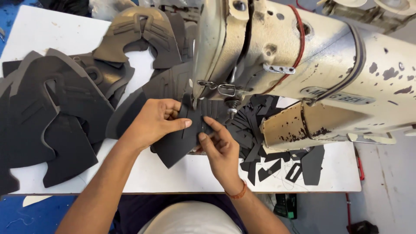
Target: The person uses a sewing machine to stitch black material pieces together. They repeatedly pick up pieces, align them under the needle, sew them, and then trim excess material with scissors.
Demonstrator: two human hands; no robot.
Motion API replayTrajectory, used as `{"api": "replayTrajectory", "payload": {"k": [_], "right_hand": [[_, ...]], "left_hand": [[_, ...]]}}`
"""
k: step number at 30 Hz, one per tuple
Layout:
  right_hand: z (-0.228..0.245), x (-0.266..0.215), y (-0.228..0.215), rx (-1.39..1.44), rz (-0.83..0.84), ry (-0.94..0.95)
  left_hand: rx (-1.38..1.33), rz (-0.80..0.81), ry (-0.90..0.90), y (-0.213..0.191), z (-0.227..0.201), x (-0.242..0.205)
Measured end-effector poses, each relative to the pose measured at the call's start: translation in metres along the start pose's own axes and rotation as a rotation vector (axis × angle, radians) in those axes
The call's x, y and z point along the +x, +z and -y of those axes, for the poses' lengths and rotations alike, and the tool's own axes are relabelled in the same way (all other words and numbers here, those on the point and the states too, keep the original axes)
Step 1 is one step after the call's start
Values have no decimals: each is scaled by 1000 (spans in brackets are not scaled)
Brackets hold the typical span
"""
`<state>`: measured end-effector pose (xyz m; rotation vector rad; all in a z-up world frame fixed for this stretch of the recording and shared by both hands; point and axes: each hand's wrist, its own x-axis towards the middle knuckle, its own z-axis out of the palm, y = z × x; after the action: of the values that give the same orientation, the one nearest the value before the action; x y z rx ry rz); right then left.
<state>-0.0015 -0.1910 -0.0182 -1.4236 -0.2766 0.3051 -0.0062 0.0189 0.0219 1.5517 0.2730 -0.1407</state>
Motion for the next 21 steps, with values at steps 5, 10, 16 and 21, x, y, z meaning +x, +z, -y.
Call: {"api": "replayTrajectory", "payload": {"k": [5,10,16,21], "right_hand": [[7,10,-5,-54,22,-13],[14,26,0,-74,-1,25],[-13,51,-16,-171,-26,-92],[-3,66,-9,-147,48,-260]], "left_hand": [[-17,-3,67,-2,9,9],[-81,-5,70,-4,0,19],[-172,31,88,-9,-7,39],[16,60,22,-17,-23,48]]}}
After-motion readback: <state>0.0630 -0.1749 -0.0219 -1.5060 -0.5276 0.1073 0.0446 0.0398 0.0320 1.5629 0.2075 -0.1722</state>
